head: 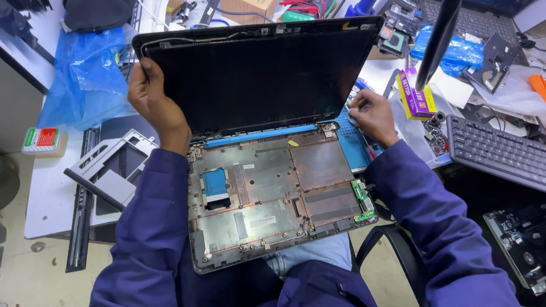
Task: The person is disassembling a laptop by opening the outer shell and using a screwdriver to remove internal screws from the chassis.
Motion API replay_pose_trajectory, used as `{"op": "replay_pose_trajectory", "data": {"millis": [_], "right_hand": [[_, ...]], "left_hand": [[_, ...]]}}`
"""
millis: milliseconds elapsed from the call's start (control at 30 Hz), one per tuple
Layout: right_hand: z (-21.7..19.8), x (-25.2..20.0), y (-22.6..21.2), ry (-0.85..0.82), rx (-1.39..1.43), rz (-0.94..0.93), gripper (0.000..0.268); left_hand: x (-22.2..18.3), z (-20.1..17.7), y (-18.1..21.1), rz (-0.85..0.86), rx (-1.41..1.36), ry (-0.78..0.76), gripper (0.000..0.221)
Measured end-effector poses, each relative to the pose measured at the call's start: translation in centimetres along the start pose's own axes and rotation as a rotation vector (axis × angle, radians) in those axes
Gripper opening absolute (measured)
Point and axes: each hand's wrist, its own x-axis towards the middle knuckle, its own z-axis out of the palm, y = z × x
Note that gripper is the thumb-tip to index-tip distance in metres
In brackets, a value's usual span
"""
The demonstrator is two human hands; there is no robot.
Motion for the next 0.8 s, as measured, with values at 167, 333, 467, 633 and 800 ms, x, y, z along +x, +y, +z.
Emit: {"op": "replay_pose_trajectory", "data": {"millis": [167, 333, 467, 633, 800], "right_hand": [[-2.4, -2.9, -3.5, 0.168, -0.119, -0.087, 0.011], [-3.3, -4.6, -4.6, 0.216, -0.135, -0.058, 0.022], [-2.9, -5.2, -5.4, 0.191, -0.011, 0.028, 0.022], [-1.7, -5.8, -6.5, 0.156, 0.117, 0.154, 0.009], [0.1, -6.0, -4.7, 0.121, 0.37, 0.116, 0.018]], "left_hand": [[0.0, -0.2, 0.2, 0.003, 0.01, -0.047, 0.04], [0.0, -0.4, 0.3, 0.013, 0.016, -0.095, 0.042], [0.1, -0.1, 0.9, 0.034, 0.038, -0.123, 0.032], [0.0, -0.1, 1.6, 0.045, 0.054, -0.146, 0.026], [0.0, -0.1, 1.6, 0.047, 0.05, -0.168, 0.029]]}}
